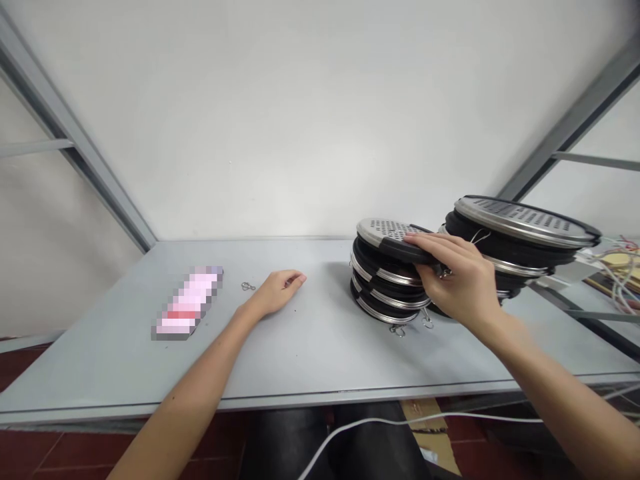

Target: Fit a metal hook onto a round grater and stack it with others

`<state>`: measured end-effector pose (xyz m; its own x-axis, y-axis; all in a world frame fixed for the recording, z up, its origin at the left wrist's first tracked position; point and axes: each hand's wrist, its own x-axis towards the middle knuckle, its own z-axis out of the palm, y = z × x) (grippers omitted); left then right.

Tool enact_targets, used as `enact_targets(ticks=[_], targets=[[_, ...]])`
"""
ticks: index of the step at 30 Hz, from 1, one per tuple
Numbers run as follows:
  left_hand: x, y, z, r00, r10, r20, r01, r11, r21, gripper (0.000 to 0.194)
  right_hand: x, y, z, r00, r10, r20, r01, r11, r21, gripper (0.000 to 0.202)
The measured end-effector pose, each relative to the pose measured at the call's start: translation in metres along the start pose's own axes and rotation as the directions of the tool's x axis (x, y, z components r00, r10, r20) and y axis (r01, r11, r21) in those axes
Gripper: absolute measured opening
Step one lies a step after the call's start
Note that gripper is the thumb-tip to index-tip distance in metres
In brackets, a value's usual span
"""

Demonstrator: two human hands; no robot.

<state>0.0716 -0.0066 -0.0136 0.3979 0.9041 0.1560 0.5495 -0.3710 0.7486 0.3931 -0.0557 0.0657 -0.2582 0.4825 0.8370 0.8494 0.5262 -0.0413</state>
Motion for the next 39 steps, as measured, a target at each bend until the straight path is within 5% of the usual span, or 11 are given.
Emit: enact_targets(ticks=[18,30,39], targets=[[0.000,-0.001,0.000,1.000,0.016,-0.024,-0.016,1.000,-0.017,0.042,-0.003,0.005,-0.015,0.971,-0.052,0.233,-0.002,0.974,0.226,0.046],[0.001,-0.004,0.002,0.999,0.001,-0.036,-0.002,1.000,-0.018,0.040,-0.007,0.016,-0.023,0.970,-0.159,0.182,0.080,0.922,0.380,0.048],[0.002,-0.005,0.002,0.999,-0.003,-0.032,0.004,1.000,0.016,0.037,-0.006,0.022,-0.022,0.986,-0.124,0.110,0.076,0.927,0.368,0.045]])
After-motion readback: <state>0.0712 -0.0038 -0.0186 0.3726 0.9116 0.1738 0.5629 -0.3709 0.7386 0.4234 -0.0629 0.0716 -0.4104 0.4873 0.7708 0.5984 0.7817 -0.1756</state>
